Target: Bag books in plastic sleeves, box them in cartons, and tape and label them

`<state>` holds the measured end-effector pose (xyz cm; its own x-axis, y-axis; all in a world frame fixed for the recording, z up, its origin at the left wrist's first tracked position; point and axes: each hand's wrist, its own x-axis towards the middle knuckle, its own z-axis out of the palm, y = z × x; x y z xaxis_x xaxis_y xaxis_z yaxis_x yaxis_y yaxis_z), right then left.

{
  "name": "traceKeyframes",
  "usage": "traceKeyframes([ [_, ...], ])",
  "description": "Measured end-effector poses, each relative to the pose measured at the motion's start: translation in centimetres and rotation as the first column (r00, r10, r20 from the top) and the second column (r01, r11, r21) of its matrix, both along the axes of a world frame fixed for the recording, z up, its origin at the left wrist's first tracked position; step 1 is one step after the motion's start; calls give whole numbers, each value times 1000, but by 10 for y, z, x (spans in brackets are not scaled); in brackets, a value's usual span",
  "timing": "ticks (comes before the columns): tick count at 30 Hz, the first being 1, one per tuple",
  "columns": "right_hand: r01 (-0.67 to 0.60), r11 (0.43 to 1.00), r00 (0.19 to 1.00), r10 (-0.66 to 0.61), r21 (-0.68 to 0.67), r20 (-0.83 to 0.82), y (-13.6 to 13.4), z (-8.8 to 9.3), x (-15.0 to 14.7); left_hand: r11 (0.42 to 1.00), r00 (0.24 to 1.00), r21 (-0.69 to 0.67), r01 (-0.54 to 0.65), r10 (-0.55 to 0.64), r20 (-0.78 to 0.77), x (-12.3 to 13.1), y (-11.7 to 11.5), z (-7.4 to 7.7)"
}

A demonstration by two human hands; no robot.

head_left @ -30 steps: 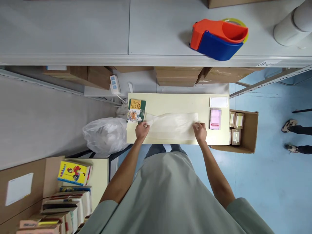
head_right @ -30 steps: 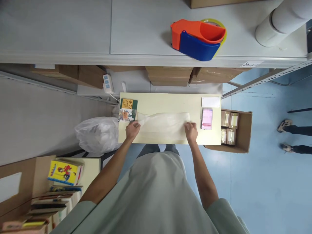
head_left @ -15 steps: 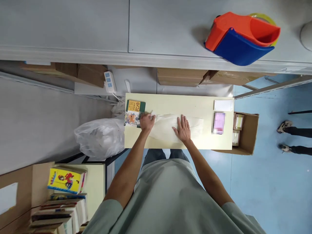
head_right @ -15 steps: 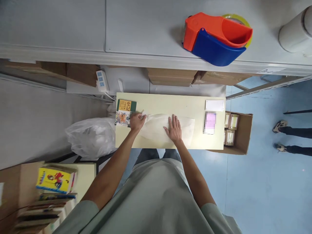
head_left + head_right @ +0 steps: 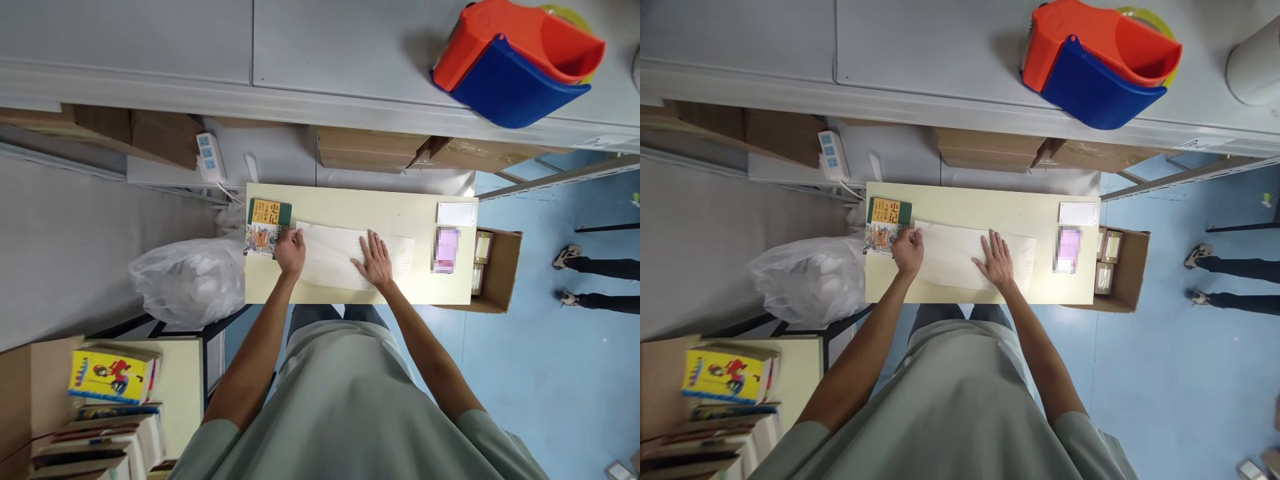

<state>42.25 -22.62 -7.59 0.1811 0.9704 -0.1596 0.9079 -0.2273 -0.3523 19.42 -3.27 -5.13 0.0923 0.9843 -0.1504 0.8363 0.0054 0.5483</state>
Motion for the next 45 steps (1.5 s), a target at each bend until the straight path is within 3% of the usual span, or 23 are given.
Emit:
traceKeyframes([
  [7,-65,998,998,65,-1,-22,10,5,15,1000,1000,3,-3,3,20,-7,-1,-3],
  [10,-62,998,998,62,13,-24,9,7,16,994,1000,106,11,-12,5,-7,-8,4],
  [11,-47,999,999,47,22,-22,8,8,13,987,998,144,69,-70,-2,-4,-14,7],
  [13,-9,999,1000,10,38,-19,4,10,2,941,954,164,297,-298,-18,9,-33,13],
  [15,16,999,1000,-15,39,-18,-2,9,-11,818,825,117,563,-565,-20,25,-57,14],
  [16,21,999,1000,-21,32,-16,-5,8,-16,760,765,94,643,-644,-22,33,-68,13],
  [18,15,1000,1000,-15,9,-9,-12,5,-20,716,718,50,696,-695,-38,40,-86,5],
  [21,3,1000,1000,-2,-7,16,-30,2,-3,735,733,6,679,-677,-68,29,-93,-14],
  [24,47,999,997,-47,-7,64,-55,2,29,726,723,-6,688,-686,-81,7,-83,-30],
  [27,54,998,995,-52,-21,89,-77,5,55,723,719,-13,691,-689,-88,-5,-73,-35],
  [30,45,999,996,-43,-14,77,-84,7,61,758,753,-21,652,-650,-98,-4,-76,-31],
  [35,55,998,998,-54,35,-29,-50,9,22,857,849,-20,515,-513,-123,5,-100,-19],
  [40,11,999,988,-2,53,-156,2,4,-26,852,846,-87,515,-523,-109,4,-96,-19],
  [42,15,999,987,-7,49,-159,8,2,-27,845,837,-96,527,-535,-112,-3,-85,-21],
  [45,64,997,993,-59,47,-102,-6,0,-6,838,831,-98,536,-545,-111,-14,-74,-23],
])
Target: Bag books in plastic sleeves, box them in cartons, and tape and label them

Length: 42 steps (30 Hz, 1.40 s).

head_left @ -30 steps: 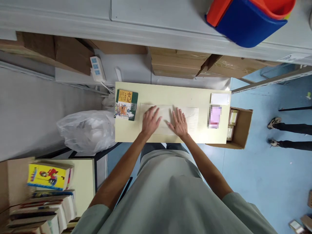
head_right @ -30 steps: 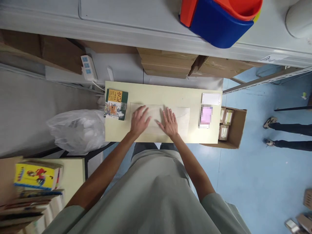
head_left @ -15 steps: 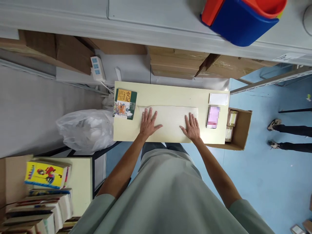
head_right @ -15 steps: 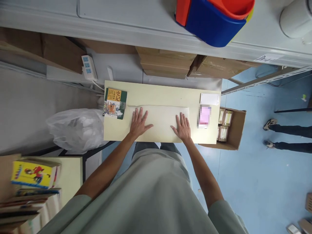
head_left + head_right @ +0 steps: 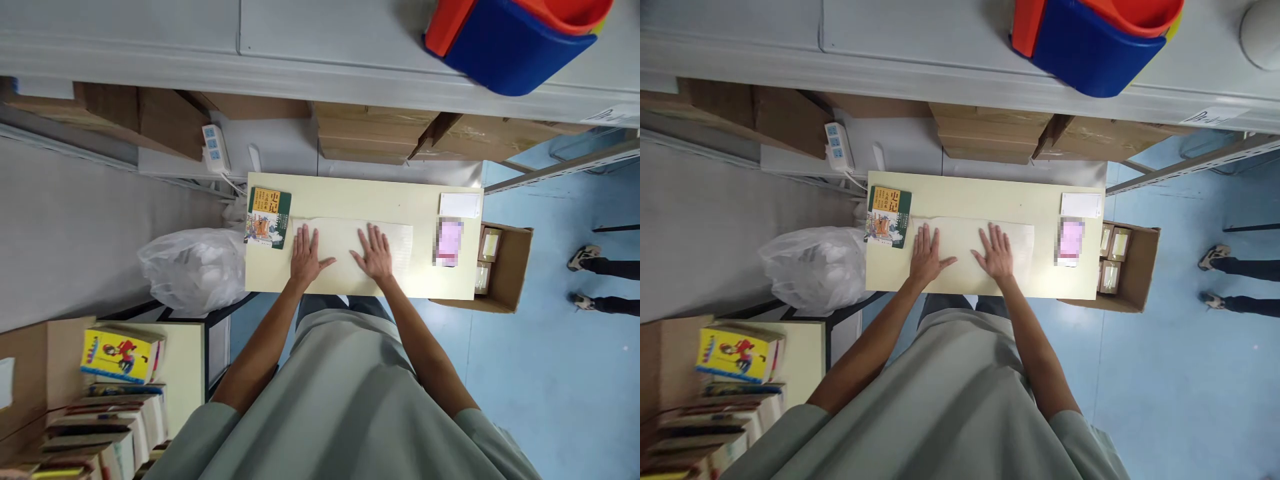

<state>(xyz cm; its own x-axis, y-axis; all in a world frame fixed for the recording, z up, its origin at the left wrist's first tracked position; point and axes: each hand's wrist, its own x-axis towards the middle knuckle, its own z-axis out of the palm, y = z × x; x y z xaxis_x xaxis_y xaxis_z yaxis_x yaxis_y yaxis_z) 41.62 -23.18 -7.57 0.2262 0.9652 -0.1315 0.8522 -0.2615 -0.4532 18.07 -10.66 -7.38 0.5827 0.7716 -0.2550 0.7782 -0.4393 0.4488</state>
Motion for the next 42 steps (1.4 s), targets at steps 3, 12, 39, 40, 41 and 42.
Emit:
traceKeyframes([
  [3,68,998,993,-68,4,92,-22,0,28,1000,1000,6,0,0,-1,-3,2,0],
  [12,35,999,994,-37,25,103,-14,19,4,998,995,52,-47,42,86,-27,20,29],
  [39,-139,990,945,140,22,-297,104,20,-212,849,863,-293,-441,491,124,-148,147,65],
  [40,-103,994,933,104,21,-344,105,23,-210,840,848,-329,-430,501,170,-147,143,72],
  [41,-55,998,914,58,19,-402,105,26,-207,832,831,-358,-425,515,211,-145,137,80],
  [42,6,1000,884,1,13,-467,105,30,-202,821,813,-386,-421,530,240,-142,129,89],
])
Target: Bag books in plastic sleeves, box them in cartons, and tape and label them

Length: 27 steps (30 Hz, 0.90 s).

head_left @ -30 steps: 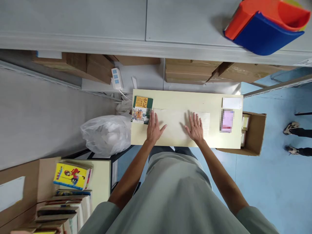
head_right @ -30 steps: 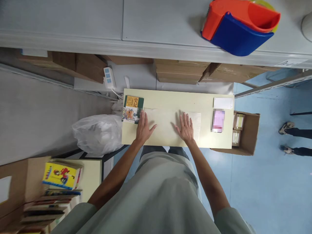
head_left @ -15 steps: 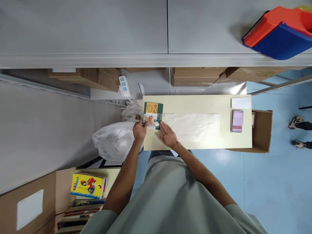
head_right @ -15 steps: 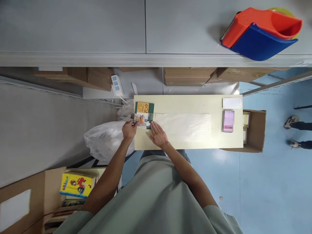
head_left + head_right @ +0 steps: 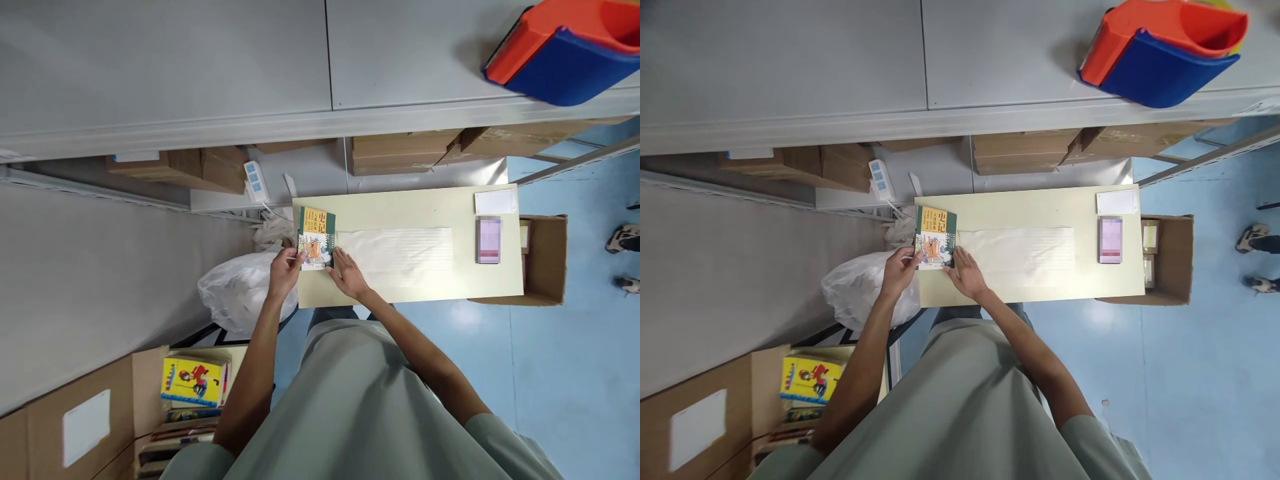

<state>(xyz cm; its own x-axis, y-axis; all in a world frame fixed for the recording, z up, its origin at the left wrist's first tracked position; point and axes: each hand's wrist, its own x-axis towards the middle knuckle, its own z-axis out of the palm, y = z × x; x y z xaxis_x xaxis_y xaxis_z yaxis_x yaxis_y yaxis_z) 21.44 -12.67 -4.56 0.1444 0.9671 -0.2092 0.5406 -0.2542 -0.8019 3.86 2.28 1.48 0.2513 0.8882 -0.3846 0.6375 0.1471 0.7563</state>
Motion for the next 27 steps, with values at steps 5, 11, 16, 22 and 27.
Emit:
traceKeyframes([
  [5,310,950,870,-302,-44,-389,-23,22,57,988,982,-151,-7,35,185,39,-50,29],
  [11,497,867,829,-488,-40,-274,-105,36,155,965,945,-188,185,-122,303,128,-106,2],
  [16,567,815,814,-577,-123,-71,-172,28,197,933,942,-174,315,-285,179,189,-147,-27],
  [22,615,770,776,-630,-171,-45,-195,1,207,915,925,-167,367,-377,-36,210,-174,-45],
  [27,627,737,754,-656,-251,-43,-189,-10,207,929,942,-188,317,-332,-50,210,-180,-55],
])
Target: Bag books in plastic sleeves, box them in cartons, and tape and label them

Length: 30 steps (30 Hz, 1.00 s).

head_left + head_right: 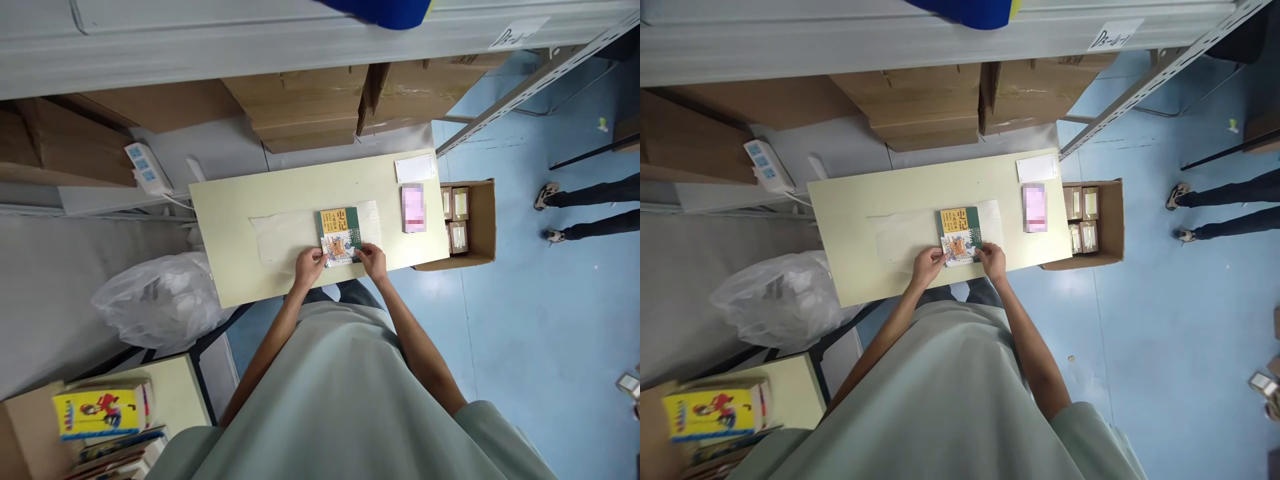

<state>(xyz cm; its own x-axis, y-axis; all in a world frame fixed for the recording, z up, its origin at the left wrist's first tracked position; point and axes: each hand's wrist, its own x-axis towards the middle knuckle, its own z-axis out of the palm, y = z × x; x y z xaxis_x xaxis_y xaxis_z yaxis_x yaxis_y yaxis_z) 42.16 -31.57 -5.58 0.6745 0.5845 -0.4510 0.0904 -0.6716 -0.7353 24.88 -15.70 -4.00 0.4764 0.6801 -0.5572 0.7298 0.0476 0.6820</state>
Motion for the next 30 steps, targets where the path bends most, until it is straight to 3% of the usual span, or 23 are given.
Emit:
traceKeyframes([
  [7,-48,991,994,59,-129,87,0,8,7,994,996,-75,-84,83,-26,-1,7,-4],
  [12,127,981,958,-81,-150,277,-2,12,36,990,993,-84,-118,117,-9,-1,7,-8],
  [16,180,964,967,-137,-196,216,12,12,56,989,992,-73,-125,123,-36,-1,8,-9],
  [20,164,962,985,-146,-219,95,25,17,61,991,993,-72,-114,112,-26,-3,10,-9],
  [23,139,980,988,-128,-144,84,27,27,59,992,994,-76,-103,105,15,-5,10,-9],
  [30,-97,995,995,96,19,33,47,43,35,1000,1000,10,15,-15,-21,-7,10,-9],
])
